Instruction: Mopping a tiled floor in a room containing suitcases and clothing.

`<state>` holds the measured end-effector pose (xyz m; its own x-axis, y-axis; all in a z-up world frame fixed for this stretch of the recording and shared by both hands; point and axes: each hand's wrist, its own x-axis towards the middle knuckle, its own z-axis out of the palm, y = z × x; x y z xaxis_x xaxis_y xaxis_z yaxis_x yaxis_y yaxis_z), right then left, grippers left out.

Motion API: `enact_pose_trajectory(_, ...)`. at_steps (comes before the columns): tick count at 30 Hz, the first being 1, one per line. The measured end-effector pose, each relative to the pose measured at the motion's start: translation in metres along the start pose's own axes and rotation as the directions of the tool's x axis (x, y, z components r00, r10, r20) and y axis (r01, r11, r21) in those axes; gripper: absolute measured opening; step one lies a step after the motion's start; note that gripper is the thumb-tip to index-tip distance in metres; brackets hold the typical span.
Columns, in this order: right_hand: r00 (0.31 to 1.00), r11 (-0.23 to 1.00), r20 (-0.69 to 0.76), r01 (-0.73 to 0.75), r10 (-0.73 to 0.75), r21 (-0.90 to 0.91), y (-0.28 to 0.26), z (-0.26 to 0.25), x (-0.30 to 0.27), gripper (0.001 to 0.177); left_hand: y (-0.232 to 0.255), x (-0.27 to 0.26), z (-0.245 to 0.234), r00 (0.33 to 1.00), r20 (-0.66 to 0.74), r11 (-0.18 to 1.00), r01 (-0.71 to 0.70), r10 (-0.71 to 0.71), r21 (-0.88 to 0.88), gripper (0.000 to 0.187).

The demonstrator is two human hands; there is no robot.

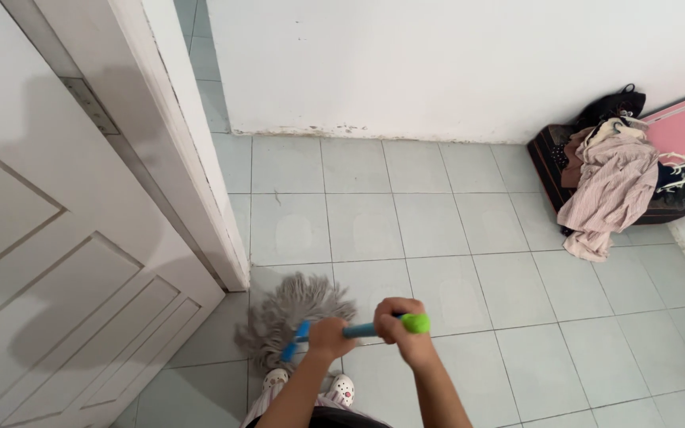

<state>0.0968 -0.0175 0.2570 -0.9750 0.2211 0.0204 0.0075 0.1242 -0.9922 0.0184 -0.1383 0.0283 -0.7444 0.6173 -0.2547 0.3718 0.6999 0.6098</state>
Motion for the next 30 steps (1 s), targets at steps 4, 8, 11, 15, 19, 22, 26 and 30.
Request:
enact_pose_trajectory(4,0.997,0.937,-0.015,0.080,-0.080,0.339,0.036,-0.010,0.008,0.018,-0.017,0.003,-0.022,0.986,0.095,0.988,0.130,-0.137,0.083,0.021)
enact_pose_trajectory(8,0.997,0.897,-0.047,0.079,-0.066,0.434,0.045,-0.013,0.008,0.024,-0.044,0.014,0.000,0.987,0.064,0.978,0.138,-0.149,0.157,0.021)
enact_pose_trajectory(11,1.000,0.922,-0.007,0.030,-0.030,0.386,0.031,-0.020,0.005,0.026,-0.039,0.019,0.010,0.984,0.070,0.978,0.152,-0.164,0.142,0.019)
enact_pose_trajectory(15,1.000,0.981,0.030,-0.013,0.008,0.193,-0.014,-0.013,0.003,0.024,-0.010,0.018,0.002,0.968,0.215,0.991,0.121,-0.131,0.059,0.019)
enact_pose_trajectory(19,0.991,0.979,0.130,0.030,-0.004,-0.204,-0.027,0.012,0.003,0.021,0.007,0.018,0.010,0.973,0.230,0.998,0.017,-0.004,-0.057,0.021)
enact_pose_trajectory(22,0.980,0.962,0.194,0.083,-0.032,-0.260,-0.028,0.041,0.006,0.017,0.005,0.019,0.009,0.972,0.230,0.994,-0.030,0.054,-0.106,0.023)
enact_pose_trajectory(26,0.985,0.956,0.165,0.086,-0.040,-0.279,-0.012,0.054,0.012,0.015,-0.004,0.023,0.006,0.982,0.167,0.991,-0.073,0.092,-0.116,0.026)
enact_pose_trajectory(30,0.958,0.939,0.145,0.275,-0.249,-0.206,-0.021,0.039,0.016,0.008,-0.005,0.010,-0.012,0.984,0.154,0.991,-0.066,0.084,-0.120,0.027)
